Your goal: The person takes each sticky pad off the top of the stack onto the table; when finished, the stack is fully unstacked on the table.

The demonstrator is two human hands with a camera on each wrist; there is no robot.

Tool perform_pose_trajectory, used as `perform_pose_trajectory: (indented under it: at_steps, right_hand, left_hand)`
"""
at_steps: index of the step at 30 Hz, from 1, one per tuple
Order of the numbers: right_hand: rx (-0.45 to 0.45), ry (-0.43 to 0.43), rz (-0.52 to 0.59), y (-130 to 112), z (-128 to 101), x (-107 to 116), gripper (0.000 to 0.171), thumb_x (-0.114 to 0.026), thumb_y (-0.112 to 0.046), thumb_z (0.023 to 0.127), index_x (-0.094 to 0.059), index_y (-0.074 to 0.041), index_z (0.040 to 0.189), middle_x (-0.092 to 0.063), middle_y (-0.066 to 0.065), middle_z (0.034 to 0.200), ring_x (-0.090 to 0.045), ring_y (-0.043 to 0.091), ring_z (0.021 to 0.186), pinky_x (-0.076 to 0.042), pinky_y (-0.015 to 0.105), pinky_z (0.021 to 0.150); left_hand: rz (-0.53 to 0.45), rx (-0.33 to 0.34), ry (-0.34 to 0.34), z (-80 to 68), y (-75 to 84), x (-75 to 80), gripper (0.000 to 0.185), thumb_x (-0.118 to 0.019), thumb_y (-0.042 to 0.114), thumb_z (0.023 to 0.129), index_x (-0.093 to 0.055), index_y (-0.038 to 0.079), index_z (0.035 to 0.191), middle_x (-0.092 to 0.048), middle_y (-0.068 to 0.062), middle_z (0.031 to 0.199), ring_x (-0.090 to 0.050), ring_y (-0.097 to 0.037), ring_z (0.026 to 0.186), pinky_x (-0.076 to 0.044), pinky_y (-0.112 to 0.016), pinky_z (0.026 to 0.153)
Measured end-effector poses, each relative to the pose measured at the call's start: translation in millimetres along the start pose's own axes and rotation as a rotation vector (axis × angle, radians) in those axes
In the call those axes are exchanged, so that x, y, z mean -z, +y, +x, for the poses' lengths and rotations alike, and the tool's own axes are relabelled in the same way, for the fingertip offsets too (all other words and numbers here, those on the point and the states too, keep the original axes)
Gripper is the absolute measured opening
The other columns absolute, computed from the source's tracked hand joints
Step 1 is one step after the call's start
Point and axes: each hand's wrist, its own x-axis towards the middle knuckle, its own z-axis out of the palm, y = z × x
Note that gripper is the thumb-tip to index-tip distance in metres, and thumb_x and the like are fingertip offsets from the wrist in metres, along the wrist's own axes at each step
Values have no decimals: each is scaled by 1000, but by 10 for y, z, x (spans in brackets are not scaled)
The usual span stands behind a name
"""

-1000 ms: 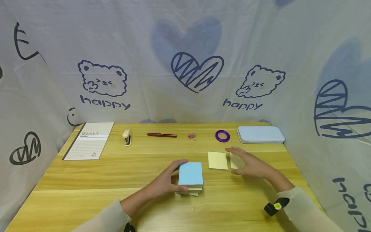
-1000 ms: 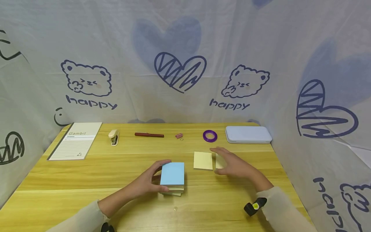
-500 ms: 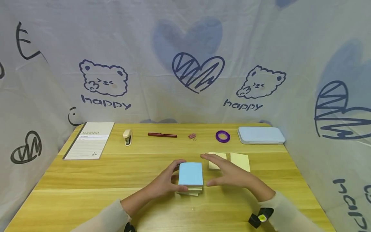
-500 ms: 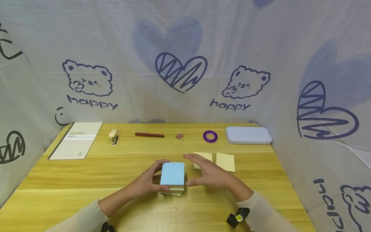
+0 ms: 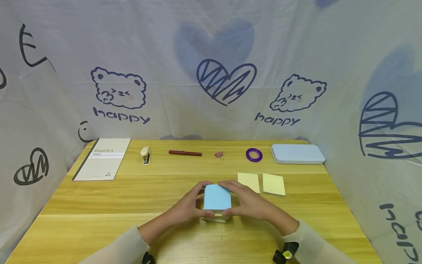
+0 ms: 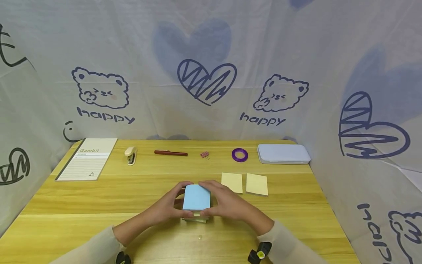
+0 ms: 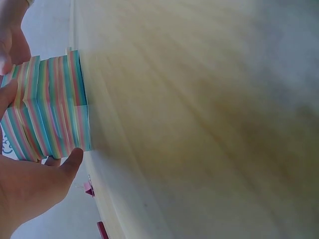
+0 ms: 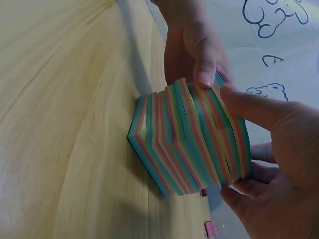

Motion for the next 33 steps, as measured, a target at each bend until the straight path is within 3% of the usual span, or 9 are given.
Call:
perform_pose_trajectory:
  at_steps: [7,21,28,33]
  right_hand:
    - [23,26,-31,-23,7,-15,88,-85,-38,86,-42,-8,157,-49,9,153,-54,34,134,-49,57,108]
    - [43,32,-83,-20,-36,68,86,-85,-37,86,-43,-7,156,-48,12,154,-50,37,138,-47,57,110]
    - [30,48,-82,148,-188,244,85,-84,-39,87,-45,-9,155,-48,13,155,-49,37,140,-46,56,111]
    - [-43,72,-39,333,-376,414,84,-85,-33,87,-43,-13,157,-44,12,158,-47,36,142,-46,52,112]
  left_hand:
    - [15,-12,9,12,-6,-7,88,-86,19,86,-33,8,155,-40,-16,157,-35,-44,148,-42,-59,114]
    - [32,-10,16,24,4,-21,88,-86,17,86,-33,6,155,-40,-18,156,-36,-45,146,-40,-59,116]
    - [16,-19,20,22,24,-22,84,-87,14,85,-37,6,152,-41,-19,155,-37,-48,145,-39,-61,116]
    - [11,-8,22,23,27,-25,85,-88,15,84,-38,6,152,-45,-15,152,-38,-45,145,-39,-59,117]
